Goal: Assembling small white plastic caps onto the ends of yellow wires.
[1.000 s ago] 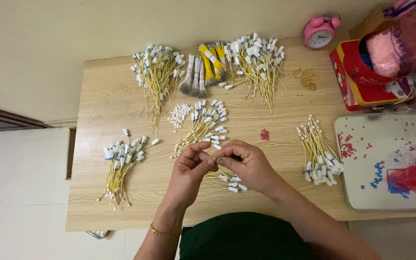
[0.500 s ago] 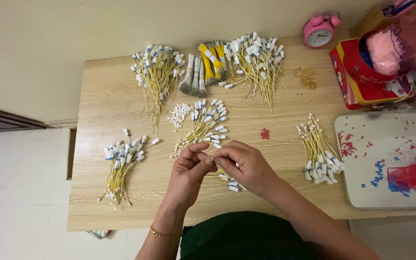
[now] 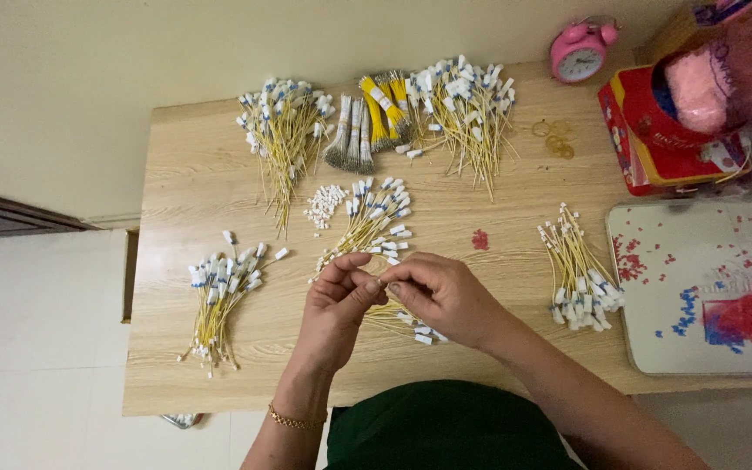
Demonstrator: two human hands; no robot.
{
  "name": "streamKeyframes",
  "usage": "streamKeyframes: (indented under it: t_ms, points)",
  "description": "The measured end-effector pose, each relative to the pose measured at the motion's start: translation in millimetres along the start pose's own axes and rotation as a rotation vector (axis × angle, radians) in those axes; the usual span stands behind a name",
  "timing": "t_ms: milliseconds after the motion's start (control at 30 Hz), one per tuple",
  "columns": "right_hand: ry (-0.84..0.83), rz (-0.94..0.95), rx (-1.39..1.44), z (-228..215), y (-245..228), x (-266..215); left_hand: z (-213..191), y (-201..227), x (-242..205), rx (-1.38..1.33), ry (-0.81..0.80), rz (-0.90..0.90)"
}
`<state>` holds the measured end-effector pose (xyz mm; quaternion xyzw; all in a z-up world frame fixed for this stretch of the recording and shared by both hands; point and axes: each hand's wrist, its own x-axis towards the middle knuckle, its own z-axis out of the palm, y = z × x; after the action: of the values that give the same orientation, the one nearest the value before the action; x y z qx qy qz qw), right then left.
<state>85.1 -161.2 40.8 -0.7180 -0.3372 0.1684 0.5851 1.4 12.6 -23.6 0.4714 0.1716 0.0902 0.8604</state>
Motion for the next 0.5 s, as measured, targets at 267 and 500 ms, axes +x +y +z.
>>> streamKeyframes:
  t_ms: [267, 500]
  points:
    - [0.070, 0.341, 0.311, 15.8, 32.7, -5.3, 2.0, 14.7, -6.4, 0.249, -0.074, 0.003]
    - [-0.088, 0.384, 0.138, 16.7, 33.3, -3.6, -3.7, 6.5, -19.4, 0.428, -0.057, -0.064]
